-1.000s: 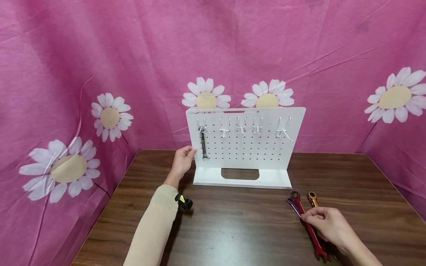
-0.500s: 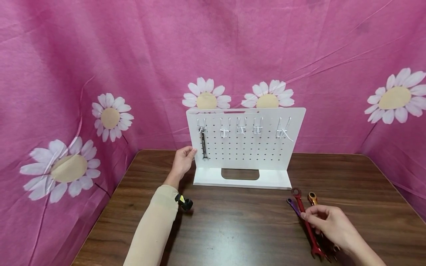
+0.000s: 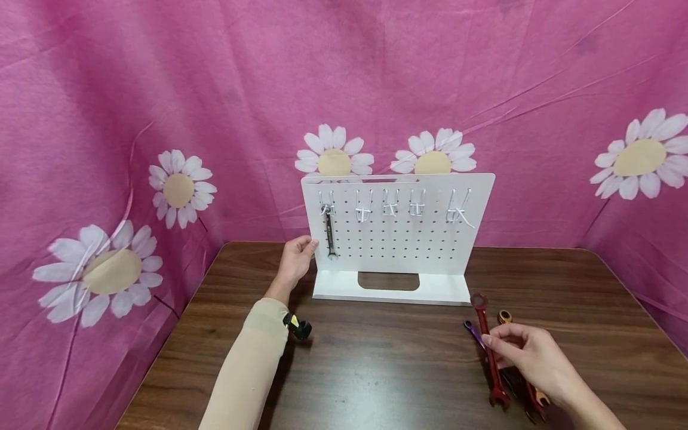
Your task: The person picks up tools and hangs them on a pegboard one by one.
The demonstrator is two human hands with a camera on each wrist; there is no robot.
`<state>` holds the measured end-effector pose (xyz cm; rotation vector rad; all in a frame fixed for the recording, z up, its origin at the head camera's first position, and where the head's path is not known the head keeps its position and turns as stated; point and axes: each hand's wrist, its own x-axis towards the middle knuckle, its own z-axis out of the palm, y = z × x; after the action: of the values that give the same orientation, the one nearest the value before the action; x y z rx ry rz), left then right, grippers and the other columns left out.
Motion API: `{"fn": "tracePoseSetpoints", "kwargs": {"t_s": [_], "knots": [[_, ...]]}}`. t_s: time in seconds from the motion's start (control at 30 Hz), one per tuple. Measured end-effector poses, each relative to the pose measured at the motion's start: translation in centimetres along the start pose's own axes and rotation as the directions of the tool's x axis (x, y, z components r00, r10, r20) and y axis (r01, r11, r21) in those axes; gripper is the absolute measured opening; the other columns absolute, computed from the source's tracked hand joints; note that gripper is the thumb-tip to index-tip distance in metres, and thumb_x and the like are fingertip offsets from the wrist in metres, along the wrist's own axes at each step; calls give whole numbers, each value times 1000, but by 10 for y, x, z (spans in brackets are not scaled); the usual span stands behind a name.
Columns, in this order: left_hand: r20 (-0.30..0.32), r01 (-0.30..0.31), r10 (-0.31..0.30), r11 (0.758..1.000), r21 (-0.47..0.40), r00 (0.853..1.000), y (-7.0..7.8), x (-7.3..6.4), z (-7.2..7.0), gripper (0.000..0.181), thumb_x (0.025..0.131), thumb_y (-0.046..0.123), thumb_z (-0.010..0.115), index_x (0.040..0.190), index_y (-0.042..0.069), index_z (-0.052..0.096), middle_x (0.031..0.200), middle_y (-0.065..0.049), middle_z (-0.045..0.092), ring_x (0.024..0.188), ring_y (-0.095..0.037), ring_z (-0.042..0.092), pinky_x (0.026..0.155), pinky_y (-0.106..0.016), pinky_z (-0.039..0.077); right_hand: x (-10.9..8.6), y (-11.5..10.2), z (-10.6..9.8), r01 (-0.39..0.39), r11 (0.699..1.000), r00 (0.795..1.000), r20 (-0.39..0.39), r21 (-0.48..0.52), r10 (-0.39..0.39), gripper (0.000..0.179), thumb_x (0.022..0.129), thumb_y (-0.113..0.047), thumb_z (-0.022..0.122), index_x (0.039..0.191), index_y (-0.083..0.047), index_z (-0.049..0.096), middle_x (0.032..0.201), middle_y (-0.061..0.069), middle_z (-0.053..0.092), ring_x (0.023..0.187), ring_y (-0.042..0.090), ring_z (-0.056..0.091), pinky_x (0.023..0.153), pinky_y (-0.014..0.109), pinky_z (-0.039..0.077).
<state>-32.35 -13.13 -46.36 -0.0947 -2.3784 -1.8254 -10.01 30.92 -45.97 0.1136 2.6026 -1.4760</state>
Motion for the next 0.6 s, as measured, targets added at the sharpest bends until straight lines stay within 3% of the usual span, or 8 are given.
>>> {"fn": "tracePoseSetpoints", "kwargs": {"t_s": [0.07,0.3,0.6], "knots": [[2,0,0,1000,-6,1000,0,0,0,22,109,10,64,102,-8,72,74,-3,67,85,-32,63,97,-60,60,0,-3,4,25,999,999,-24,22,-25,26,106,-16,72,113,9,72,91,6,80,74,11,76,68,31,67],[5,-2,2,1000,-1,1000,-1,0,0,21,109,10,64,99,-7,72,72,-7,63,71,-10,53,91,-56,60,2,-14,11,38,994,997,-68,104,-31,26,104,-14,73,114,10,71,88,2,80,72,11,75,67,33,67],[8,6,-6,1000,-17,1000,-1,1,0,20,109,9,64,100,-8,71,70,-1,60,71,-8,51,100,-60,60,9,-26,16,62,991,994,-95,123,-50,25,104,-12,73,116,10,71,86,-5,80,71,11,75,66,32,67]]}}
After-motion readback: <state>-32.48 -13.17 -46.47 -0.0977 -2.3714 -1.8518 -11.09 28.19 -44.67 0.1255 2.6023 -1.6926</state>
